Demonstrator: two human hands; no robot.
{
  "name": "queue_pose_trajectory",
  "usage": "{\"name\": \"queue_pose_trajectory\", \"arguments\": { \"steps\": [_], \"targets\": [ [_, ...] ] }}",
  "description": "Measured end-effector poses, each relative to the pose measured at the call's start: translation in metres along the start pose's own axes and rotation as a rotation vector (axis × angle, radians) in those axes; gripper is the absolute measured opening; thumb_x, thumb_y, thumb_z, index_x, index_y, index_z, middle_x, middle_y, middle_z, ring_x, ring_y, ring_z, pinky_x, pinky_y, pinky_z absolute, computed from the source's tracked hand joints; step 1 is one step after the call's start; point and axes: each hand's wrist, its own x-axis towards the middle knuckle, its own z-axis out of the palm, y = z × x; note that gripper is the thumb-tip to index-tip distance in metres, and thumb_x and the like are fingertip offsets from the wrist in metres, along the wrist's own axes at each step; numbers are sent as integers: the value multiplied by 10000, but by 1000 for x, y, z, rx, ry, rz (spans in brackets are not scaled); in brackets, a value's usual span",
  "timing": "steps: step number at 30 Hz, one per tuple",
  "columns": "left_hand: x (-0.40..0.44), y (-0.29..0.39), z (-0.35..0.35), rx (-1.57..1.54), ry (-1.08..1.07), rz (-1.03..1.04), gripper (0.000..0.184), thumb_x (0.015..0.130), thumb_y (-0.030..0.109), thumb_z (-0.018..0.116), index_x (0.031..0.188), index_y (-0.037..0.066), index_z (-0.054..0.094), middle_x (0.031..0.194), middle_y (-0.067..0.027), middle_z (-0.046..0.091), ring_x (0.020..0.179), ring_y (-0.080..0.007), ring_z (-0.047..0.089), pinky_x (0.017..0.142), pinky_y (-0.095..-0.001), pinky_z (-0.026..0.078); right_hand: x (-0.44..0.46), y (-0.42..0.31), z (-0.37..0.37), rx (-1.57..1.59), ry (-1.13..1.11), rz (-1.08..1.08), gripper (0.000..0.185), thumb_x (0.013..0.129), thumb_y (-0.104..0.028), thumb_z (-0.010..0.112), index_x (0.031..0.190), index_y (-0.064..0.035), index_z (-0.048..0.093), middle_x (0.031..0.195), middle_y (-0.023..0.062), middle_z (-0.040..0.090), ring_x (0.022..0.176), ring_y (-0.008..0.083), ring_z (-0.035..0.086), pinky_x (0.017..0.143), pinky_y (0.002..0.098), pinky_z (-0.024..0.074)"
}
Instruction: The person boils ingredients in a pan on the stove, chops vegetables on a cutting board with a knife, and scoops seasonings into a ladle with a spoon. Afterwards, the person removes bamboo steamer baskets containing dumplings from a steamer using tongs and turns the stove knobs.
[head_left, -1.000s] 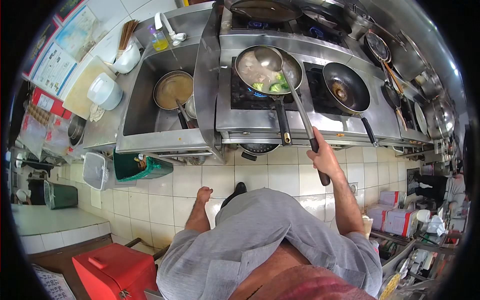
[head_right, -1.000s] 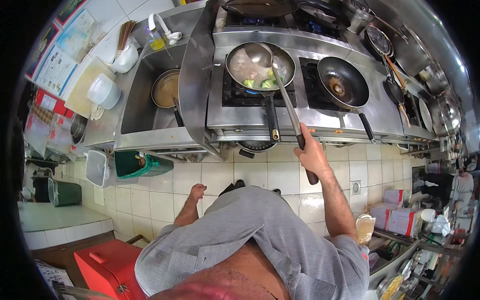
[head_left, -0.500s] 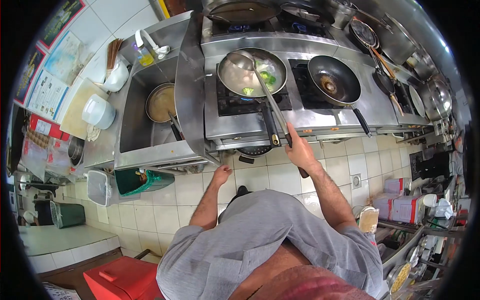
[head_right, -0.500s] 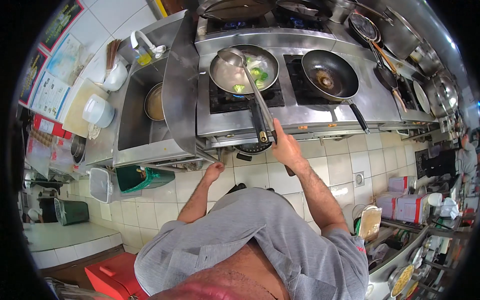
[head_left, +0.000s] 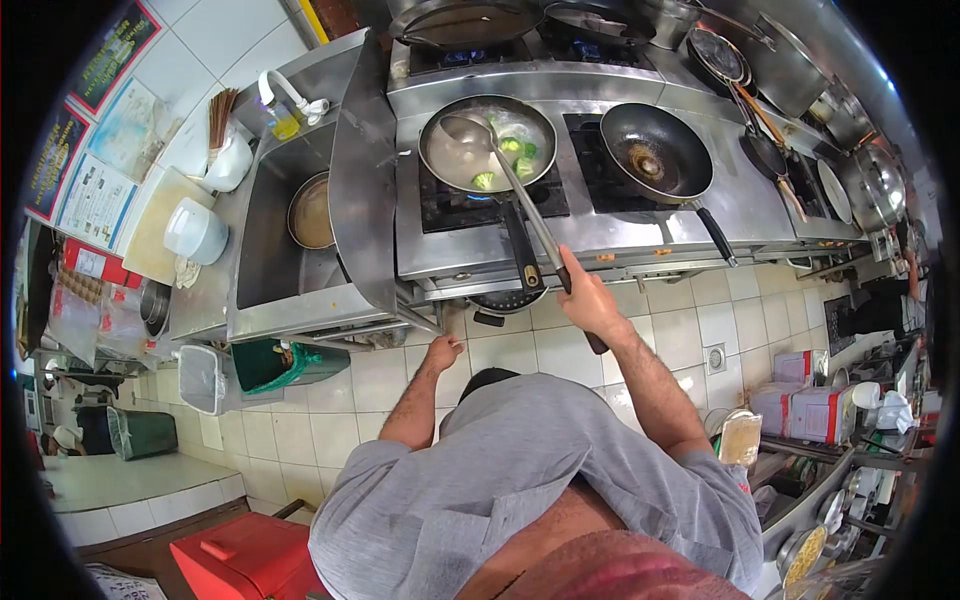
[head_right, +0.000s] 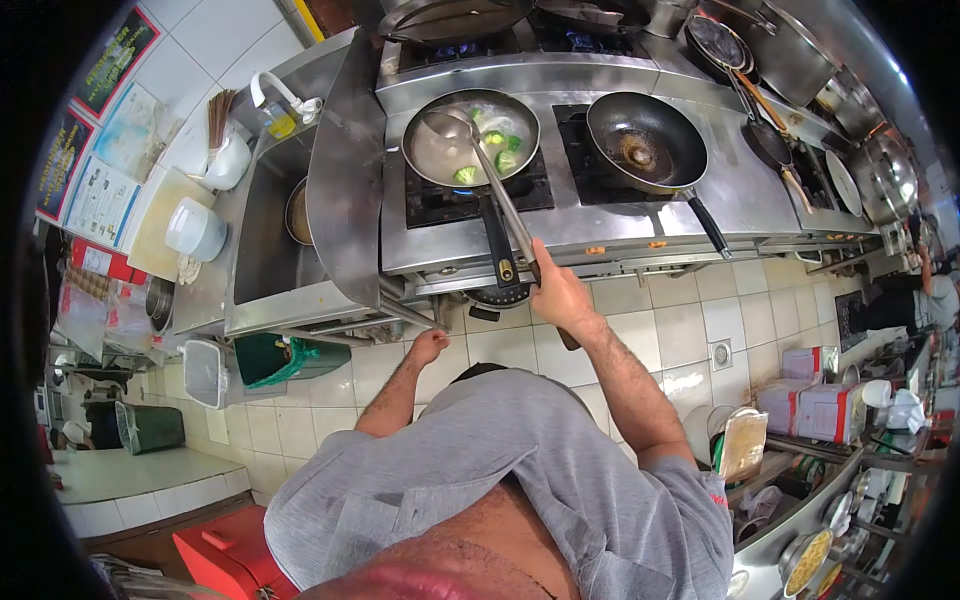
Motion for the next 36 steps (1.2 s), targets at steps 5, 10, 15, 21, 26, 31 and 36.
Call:
{"name": "queue_pose_trajectory", "arguments": {
  "steps": [5,10,15,21,26,31,36],
  "targets": [
    [6,-12,8,-36,-2,9,404,746,281,679,1021,-4,604,1001,-171,630,949,-279,604,826,-345,473,7,-3,-12,43,61,-97,713,746,-73,587,1379,-103,260,911,258,607,884,408,586,776,435,456],
    [26,1,13,21,15,193,426,751,300,678,1052,12,590,1010,-167,628,961,-277,598,820,-347,474,-2,-10,-11,60,210,-56,743,743,-81,588,1387,-117,220,835,231,621,807,409,596,721,466,467],
    [26,57,-13,-77,-160,299,408,776,288,658,1083,32,575,965,-166,637,892,-275,616,780,-347,481,-30,-25,-12,227,220,34,708,753,-71,593,1380,-112,266,761,223,604,730,383,598,660,426,451],
    [7,129,-50,85,-612,562,349,802,251,627,1081,50,570,866,-163,646,787,-255,628,711,-346,483,-78,-57,22,698,352,267,732,752,10,599,1392,-115,268,667,60,531,495,142,510,457,281,410],
    [-34,180,-61,-22,-849,943,330,808,186,612,1096,35,558,794,-109,601,712,-202,579,669,-321,470,-129,-93,58,969,698,272,805,742,24,613,1413,-98,185,670,42,528,468,97,488,409,233,399],
    [-94,211,-52,-167,-1111,1061,483,771,51,646,1217,35,461,900,-73,488,700,-133,540,635,-261,468,-180,-153,74,1240,917,282,875,752,-53,617,1435,-183,86,720,76,524,458,133,493,413,263,419],
    [-155,219,-9,-366,-897,1223,831,689,24,716,1364,87,235,1230,-142,297,755,-139,505,653,-270,469,-215,-186,103,1522,1171,364,634,772,-85,580,1350,-143,327,715,44,535,564,122,536,465,248,440]
  ]
}}
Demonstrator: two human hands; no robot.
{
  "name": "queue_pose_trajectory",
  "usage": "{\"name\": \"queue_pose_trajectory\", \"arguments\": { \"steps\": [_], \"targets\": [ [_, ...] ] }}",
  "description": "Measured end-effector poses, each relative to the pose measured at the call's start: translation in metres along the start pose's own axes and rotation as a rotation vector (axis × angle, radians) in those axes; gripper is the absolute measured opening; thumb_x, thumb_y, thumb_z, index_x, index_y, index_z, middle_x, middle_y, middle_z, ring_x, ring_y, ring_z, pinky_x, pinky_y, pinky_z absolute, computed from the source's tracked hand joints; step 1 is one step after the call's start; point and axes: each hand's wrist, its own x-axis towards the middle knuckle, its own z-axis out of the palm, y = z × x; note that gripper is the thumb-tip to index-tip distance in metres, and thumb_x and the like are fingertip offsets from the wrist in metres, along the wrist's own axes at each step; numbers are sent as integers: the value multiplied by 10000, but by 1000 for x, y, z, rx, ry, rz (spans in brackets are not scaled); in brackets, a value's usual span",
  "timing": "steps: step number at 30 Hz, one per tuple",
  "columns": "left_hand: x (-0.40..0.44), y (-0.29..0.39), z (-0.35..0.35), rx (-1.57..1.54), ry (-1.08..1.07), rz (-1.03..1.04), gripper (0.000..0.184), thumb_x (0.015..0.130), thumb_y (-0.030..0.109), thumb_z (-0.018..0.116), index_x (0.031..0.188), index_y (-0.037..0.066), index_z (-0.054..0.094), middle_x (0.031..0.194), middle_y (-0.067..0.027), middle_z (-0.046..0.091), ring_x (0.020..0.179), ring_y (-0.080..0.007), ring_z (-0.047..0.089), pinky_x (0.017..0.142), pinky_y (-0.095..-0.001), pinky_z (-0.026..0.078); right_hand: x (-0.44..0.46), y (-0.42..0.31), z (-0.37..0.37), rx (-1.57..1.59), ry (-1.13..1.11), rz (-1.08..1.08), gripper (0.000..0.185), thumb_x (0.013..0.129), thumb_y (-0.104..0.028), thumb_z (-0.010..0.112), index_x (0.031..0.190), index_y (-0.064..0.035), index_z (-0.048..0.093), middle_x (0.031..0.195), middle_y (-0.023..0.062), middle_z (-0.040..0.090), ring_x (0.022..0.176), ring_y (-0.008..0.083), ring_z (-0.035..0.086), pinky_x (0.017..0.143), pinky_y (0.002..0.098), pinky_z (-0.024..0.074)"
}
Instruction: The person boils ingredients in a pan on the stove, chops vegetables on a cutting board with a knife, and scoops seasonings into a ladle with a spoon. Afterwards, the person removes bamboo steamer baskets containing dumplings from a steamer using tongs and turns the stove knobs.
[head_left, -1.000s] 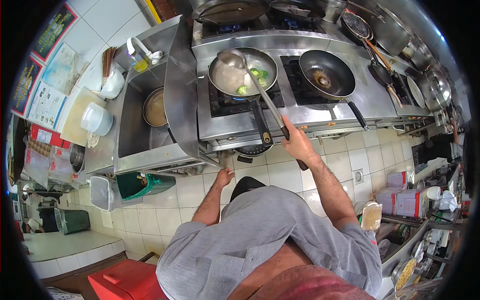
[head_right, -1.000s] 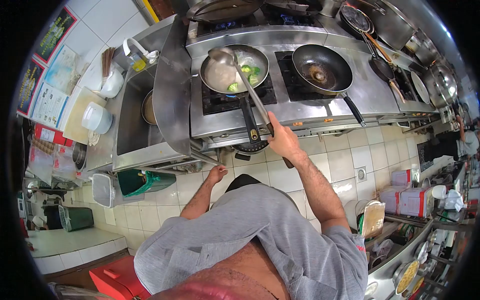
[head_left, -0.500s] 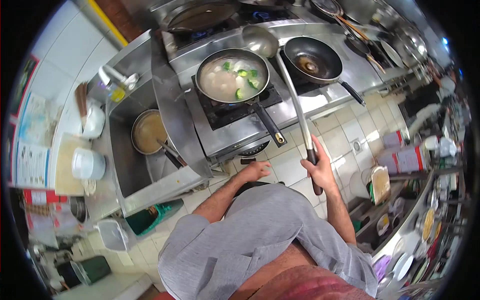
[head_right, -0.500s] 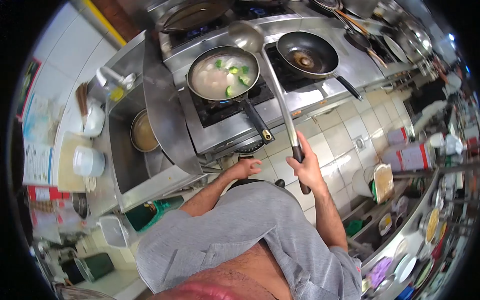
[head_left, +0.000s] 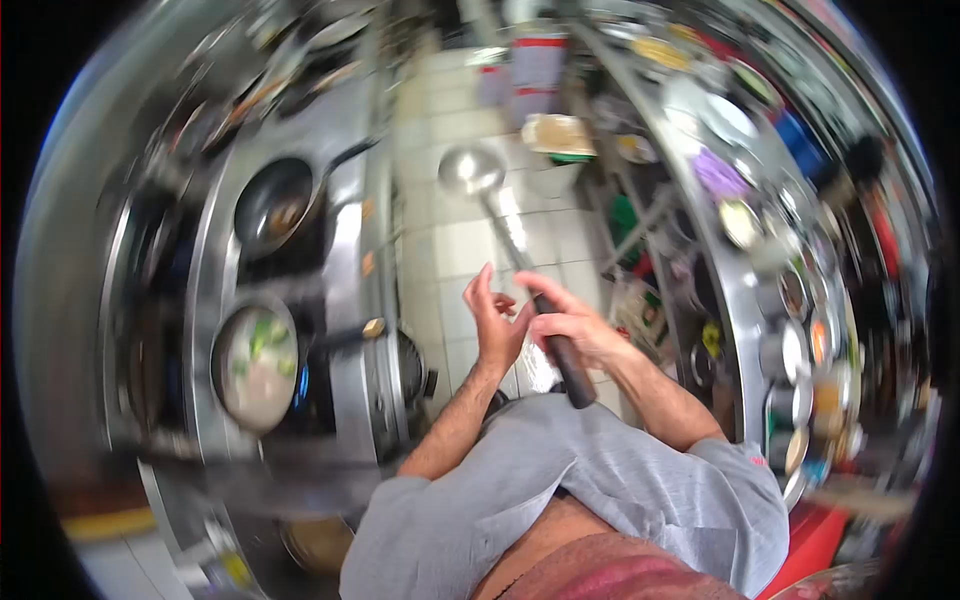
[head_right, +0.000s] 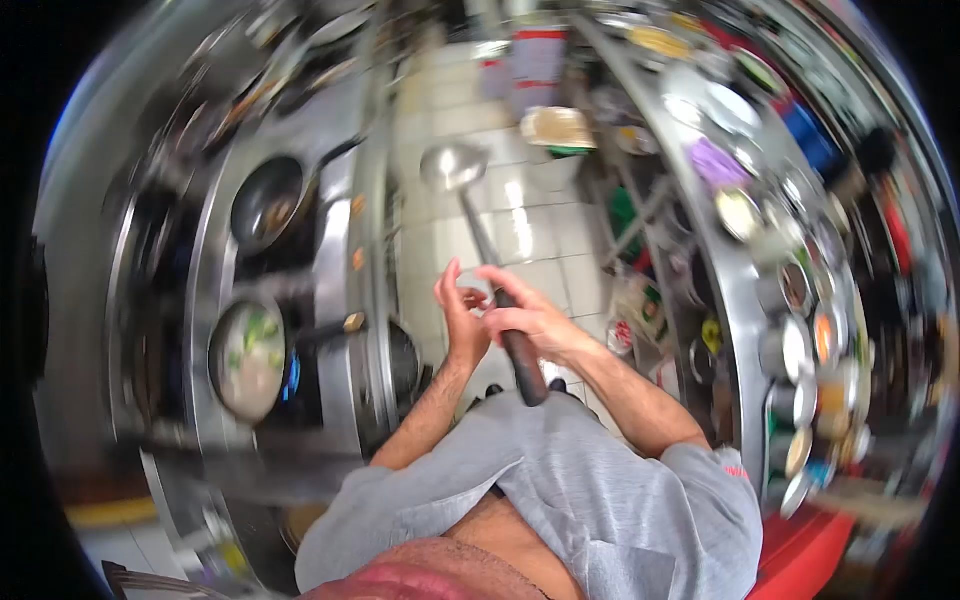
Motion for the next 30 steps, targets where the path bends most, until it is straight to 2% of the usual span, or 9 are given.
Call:
{"name": "queue_pose_trajectory", "arguments": {
  "steps": [4,8,9,11,12,16,21,26,30],
  "targets": [
    [-19,12,75,171,-148,297,597,747,155,692,1265,97,401,1236,-158,331,1084,-291,426,813,-367,444,-38,32,-36,283,199,32,367,812,-144,550,1167,-132,456,860,6,533,626,77,561,492,222,483],
    [-79,-103,152,11,-750,280,403,832,327,587,1095,44,474,1022,-105,496,999,-236,482,830,-363,431,-106,56,-71,453,356,-76,318,869,-280,515,1151,-156,433,660,37,535,425,111,537,298,230,429],
    [-102,-127,171,-554,-761,-129,381,847,344,561,1061,39,482,956,-78,509,947,-213,496,806,-350,435,-121,64,-82,394,369,-107,350,878,-320,506,1166,-138,422,614,45,524,400,118,527,308,233,432],
    [-119,-47,184,-408,-752,-32,313,880,317,536,1031,48,484,891,-50,513,803,-156,508,639,-289,443,-172,70,-100,202,447,-198,442,887,-372,514,1199,-81,399,585,62,530,398,115,525,333,242,427],
    [-128,-3,190,-335,-745,16,280,896,303,524,1016,53,485,858,-36,516,731,-128,514,556,-259,447,-196,80,-113,98,581,-269,451,879,-324,540,1208,-54,391,605,48,541,408,109,526,346,234,420],
    [-147,51,213,-504,-694,-553,139,860,135,591,960,83,508,754,-4,508,500,-42,418,414,-194,388,-307,128,-169,184,1266,-508,543,788,-142,652,1232,-3,372,650,44,557,416,110,495,367,237,393],
    [-158,102,212,-630,-807,-540,189,904,265,537,921,78,518,679,3,472,498,-39,373,406,-173,347,-483,182,-236,397,2032,-922,636,738,-91,695,1241,19,321,615,18,519,416,89,447,327,229,333],
    [-144,163,198,-701,-886,-426,353,924,409,454,901,63,517,634,-13,453,434,-37,303,378,-164,281,-585,166,-280,192,2090,-996,730,740,-165,730,1286,16,280,654,7,515,424,66,433,343,206,313],
    [-130,201,200,-818,-1004,-245,367,935,412,423,926,60,526,647,-11,449,446,-41,295,384,-168,246,-594,144,-316,297,1988,-832,538,763,-272,716,1155,-9,457,645,-3,511,440,54,426,351,189,306]
  ]
}}
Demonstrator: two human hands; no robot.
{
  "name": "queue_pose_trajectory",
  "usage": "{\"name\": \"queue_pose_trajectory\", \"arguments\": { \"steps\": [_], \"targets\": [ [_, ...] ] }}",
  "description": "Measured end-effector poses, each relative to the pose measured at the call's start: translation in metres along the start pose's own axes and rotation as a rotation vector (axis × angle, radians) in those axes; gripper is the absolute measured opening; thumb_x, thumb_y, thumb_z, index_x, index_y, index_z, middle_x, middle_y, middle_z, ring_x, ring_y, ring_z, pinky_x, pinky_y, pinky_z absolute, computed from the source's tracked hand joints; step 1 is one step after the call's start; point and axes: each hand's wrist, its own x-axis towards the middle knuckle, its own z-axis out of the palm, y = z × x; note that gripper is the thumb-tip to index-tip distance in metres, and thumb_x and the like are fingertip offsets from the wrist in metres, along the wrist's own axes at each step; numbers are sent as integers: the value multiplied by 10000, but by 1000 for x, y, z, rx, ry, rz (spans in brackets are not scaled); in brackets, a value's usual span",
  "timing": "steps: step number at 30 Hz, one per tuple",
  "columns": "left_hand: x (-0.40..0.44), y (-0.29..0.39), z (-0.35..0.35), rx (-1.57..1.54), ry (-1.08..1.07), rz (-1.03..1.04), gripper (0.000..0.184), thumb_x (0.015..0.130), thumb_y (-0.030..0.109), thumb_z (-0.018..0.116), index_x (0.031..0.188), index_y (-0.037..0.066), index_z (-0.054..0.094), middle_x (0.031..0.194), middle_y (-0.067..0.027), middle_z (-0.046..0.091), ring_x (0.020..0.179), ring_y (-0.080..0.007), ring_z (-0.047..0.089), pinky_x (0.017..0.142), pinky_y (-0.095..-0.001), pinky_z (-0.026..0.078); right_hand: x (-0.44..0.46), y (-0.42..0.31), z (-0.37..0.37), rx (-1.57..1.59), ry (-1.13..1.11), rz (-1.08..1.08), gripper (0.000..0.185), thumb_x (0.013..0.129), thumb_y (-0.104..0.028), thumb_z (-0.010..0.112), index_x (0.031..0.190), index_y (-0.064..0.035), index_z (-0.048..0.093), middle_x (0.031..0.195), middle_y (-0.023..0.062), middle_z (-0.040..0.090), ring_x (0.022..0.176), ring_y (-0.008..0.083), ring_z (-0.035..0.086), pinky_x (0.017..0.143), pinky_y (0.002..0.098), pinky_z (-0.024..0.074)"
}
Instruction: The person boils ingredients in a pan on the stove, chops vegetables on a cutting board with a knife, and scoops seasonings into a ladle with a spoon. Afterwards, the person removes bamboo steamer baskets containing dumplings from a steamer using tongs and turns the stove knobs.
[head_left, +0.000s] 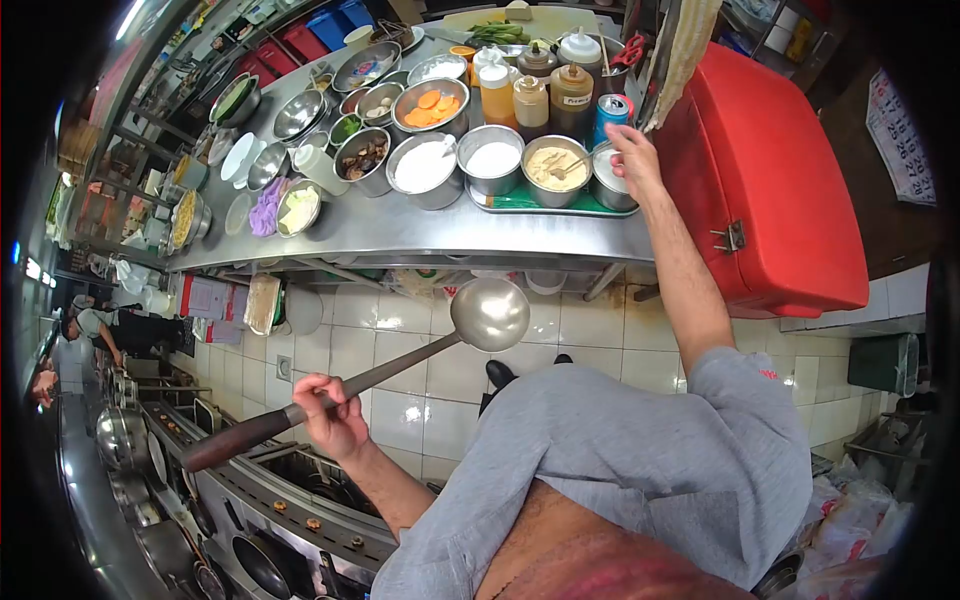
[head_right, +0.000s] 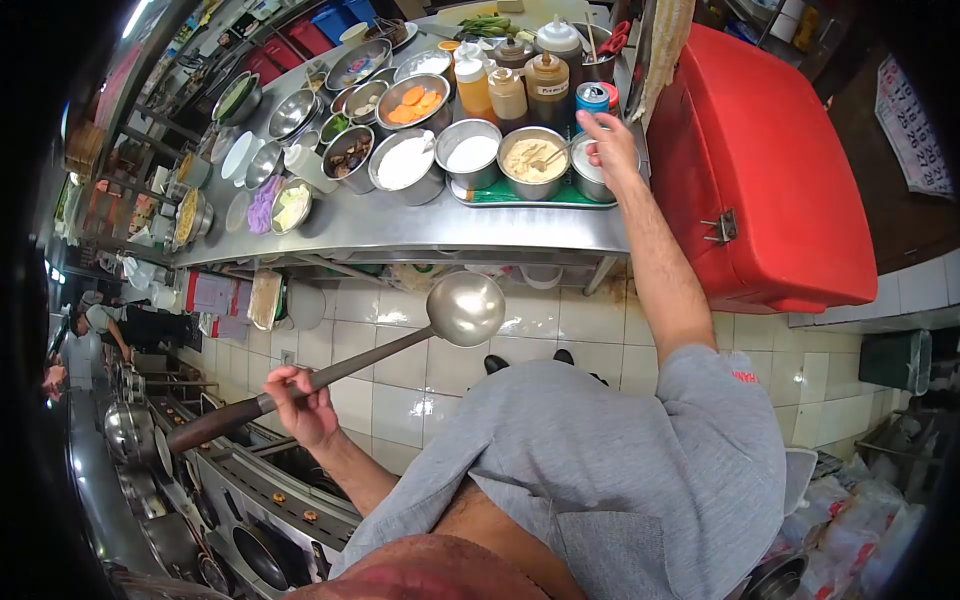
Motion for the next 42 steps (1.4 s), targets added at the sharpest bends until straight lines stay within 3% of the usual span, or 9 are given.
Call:
{"name": "queue_pose_trajectory", "arguments": {
  "steps": [3,5,6,9,13,20,26,37,42],
  "targets": [
    [18,4,4,-37,-87,40,388,927,434,423,938,54,502,663,-28,449,466,-48,321,380,-161,275,1,16,25,-214,-62,-6,301,829,-308,632,909,-22,584,703,52,562,510,131,514,410,246,375],
    [31,0,8,-71,-138,66,397,930,439,410,937,53,502,672,-31,450,472,-46,322,385,-159,281,-20,24,36,-672,-134,-546,254,864,-253,573,859,0,572,764,117,589,621,255,572,528,318,432],
    [39,-5,7,-80,-112,53,398,934,437,400,936,52,503,678,-34,452,474,-45,322,386,-160,289,-36,21,36,-810,-146,-652,215,891,-184,510,848,16,575,807,166,584,730,343,569,634,362,442],
    [61,-17,5,-108,-147,47,400,946,422,378,934,46,516,698,-39,468,492,-60,333,414,-159,283,-78,15,33,-707,-98,-821,194,899,-164,499,890,8,587,809,161,584,745,332,574,642,367,451],
    [86,-26,1,-95,-149,15,395,945,426,378,923,57,520,703,-34,470,490,-57,330,419,-159,294,-85,24,33,-682,24,-800,181,901,-145,494,906,6,594,814,157,584,758,332,575,661,373,456],
    [112,-37,8,-52,-115,-13,383,932,436,410,905,68,514,696,-29,463,478,-52,316,409,-167,284,-100,50,26,-754,-206,-860,109,837,-47,574,919,25,587,885,157,603,807,313,585,702,348,479],
    [116,-51,19,-71,-16,2,358,928,402,448,879,51,499,676,-41,475,481,-58,353,395,-178,340,-121,55,-8,-692,39,-1008,158,868,-13,527,1012,35,571,970,189,592,882,339,578,773,373,474],
    [115,-53,32,-48,-17,23,338,936,370,444,874,43,504,675,-46,480,474,-60,349,391,-178,346,-115,66,-19,-674,9,-630,147,909,-46,466,997,32,555,925,154,601,828,249,590,738,335,476],
    [111,-54,32,-9,-22,38,356,926,387,453,876,38,506,672,-49,477,476,-59,345,389,-181,350,-101,28,38,-228,63,-627,186,933,-96,448,1004,34,561,879,131,621,753,155,596,681,259,483]
  ]
}}
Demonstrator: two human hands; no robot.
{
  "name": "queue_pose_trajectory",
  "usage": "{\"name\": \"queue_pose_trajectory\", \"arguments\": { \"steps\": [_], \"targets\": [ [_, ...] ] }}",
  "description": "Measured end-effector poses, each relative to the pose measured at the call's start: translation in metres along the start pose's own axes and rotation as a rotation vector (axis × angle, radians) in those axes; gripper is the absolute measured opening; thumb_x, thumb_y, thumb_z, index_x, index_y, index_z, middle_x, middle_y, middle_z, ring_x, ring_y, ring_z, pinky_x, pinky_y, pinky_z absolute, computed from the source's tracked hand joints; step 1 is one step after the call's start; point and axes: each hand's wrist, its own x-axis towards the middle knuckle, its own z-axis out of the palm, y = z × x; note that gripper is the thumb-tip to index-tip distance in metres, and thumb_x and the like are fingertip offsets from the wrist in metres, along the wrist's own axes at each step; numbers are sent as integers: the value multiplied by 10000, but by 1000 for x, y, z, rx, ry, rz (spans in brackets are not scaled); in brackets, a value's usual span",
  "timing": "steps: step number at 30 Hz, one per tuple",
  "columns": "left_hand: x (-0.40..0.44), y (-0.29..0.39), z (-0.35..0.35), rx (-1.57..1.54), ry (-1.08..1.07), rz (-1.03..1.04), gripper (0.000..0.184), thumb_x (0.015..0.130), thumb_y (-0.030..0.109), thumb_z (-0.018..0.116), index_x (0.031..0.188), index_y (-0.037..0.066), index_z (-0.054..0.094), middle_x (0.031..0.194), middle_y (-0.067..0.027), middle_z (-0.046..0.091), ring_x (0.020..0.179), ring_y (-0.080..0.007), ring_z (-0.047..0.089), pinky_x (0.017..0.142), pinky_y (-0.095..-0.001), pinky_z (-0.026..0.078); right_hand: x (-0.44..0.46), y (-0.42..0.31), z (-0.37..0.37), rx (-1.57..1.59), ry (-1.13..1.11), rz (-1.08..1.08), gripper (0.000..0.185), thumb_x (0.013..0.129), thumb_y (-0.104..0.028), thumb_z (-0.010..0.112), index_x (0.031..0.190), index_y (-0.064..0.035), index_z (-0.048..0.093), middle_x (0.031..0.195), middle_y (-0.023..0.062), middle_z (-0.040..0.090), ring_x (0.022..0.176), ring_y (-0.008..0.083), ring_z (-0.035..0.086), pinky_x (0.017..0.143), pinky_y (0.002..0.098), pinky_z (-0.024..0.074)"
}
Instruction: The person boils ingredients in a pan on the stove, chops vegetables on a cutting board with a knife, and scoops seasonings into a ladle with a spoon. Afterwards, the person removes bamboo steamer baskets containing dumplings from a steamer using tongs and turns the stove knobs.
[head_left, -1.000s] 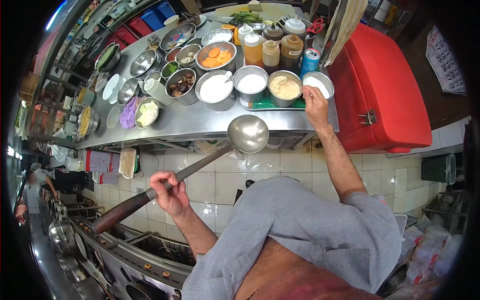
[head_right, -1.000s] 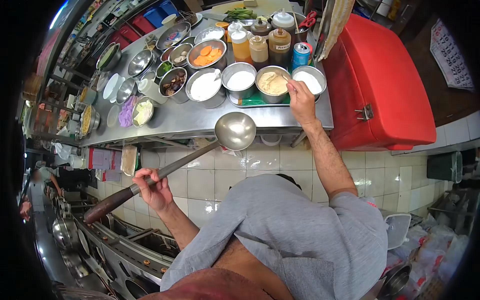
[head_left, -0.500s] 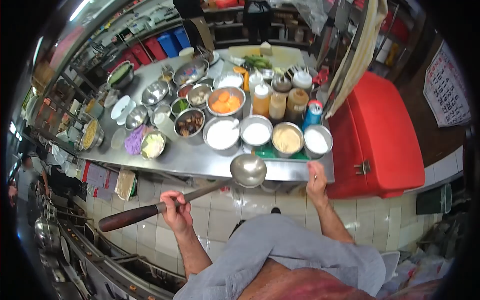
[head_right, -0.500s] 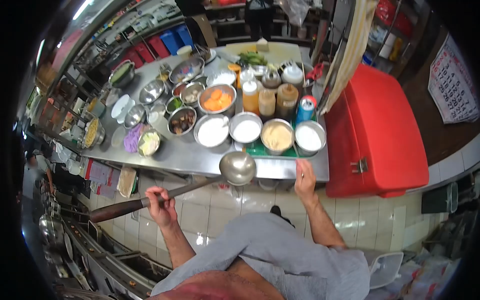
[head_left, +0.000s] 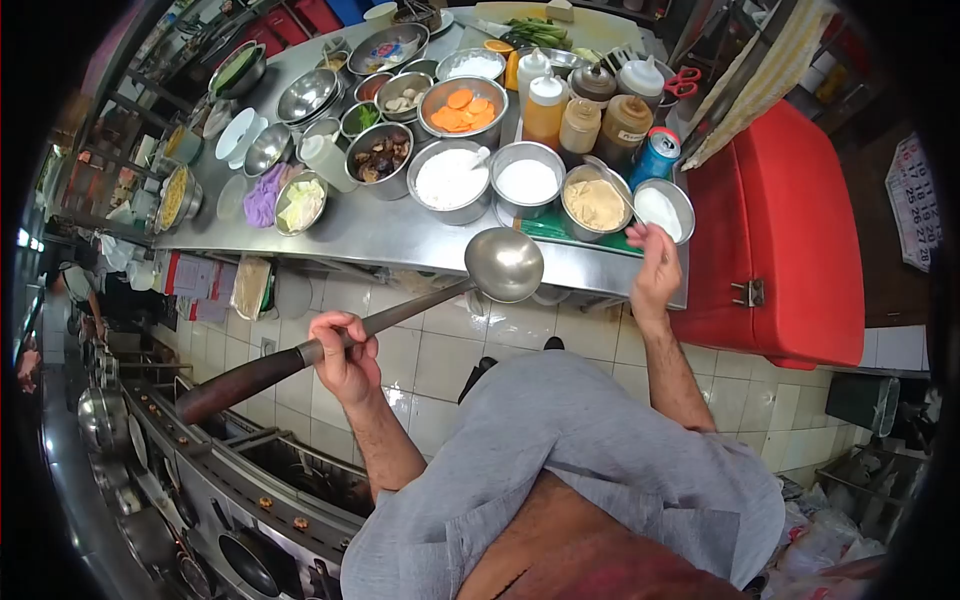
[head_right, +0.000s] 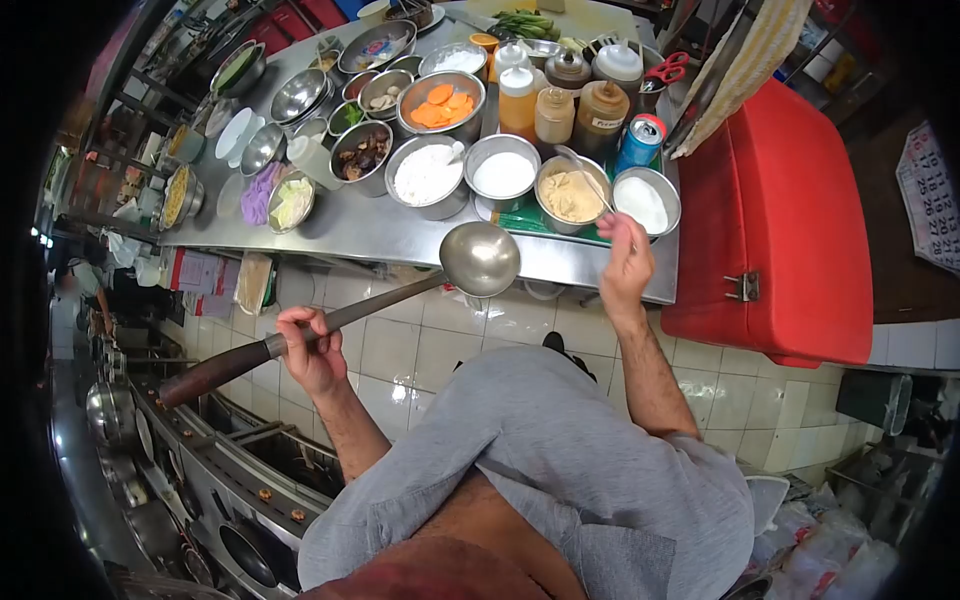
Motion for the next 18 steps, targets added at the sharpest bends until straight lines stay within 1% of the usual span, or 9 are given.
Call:
{"name": "queue_pose_trajectory", "arguments": {
  "steps": [4,6,7,10,11,13,14,16,18],
  "targets": [
    [-2,2,1,0,-6,4,359,919,392,466,884,37,510,668,-49,476,478,-54,345,389,-179,354,3,28,50,148,-144,104,202,936,-118,451,1001,37,562,840,117,624,734,144,600,670,245,488],
    [-4,4,0,17,-10,14,360,918,394,467,887,38,510,669,-50,476,479,-52,346,389,-178,354,1,36,70,14,-251,117,198,929,-123,465,994,36,562,824,117,626,709,157,608,646,261,494],
    [-4,7,0,16,-1,19,361,916,397,470,888,39,512,674,-51,478,479,-53,347,388,-178,352,2,39,77,17,-255,117,198,929,-123,465,994,36,562,824,117,626,709,157,608,646,261,494],
    [-4,12,-4,27,9,38,362,911,402,476,890,42,514,683,-54,480,480,-56,349,385,-178,348,1,51,91,-201,-306,-34,188,917,-116,472,985,35,562,810,146,621,691,186,621,605,289,500],
    [-4,14,-5,34,7,49,363,909,404,481,890,43,515,687,-55,482,480,-57,350,384,-178,346,-2,53,94,-199,-308,-34,188,917,-116,472,985,35,562,810,146,621,691,186,621,605,289,500],
    [-4,14,-8,43,9,56,363,906,405,485,891,43,514,689,-55,482,480,-59,352,383,-179,344,-7,55,99,-71,-260,102,196,921,-126,463,973,36,561,805,136,623,687,178,622,589,290,500],
    [-4,14,-10,50,11,61,364,904,406,489,891,43,514,691,-56,483,481,-61,354,382,-180,343,-7,54,100,-70,-261,100,196,921,-126,463,973,36,561,805,136,623,687,178,622,589,290,500],
    [-5,15,-11,49,17,59,364,903,406,491,891,42,513,689,-56,482,481,-61,356,381,-179,343,-7,52,99,-22,-156,120,205,925,-131,451,966,37,561,805,127,628,673,169,621,576,282,500],
    [-2,14,-10,43,15,63,365,902,406,493,892,42,512,687,-56,482,482,-61,358,381,-177,343,-8,54,102,-27,-169,138,209,928,-134,446,969,37,560,803,122,629,670,163,620,573,276,499]
  ]
}}
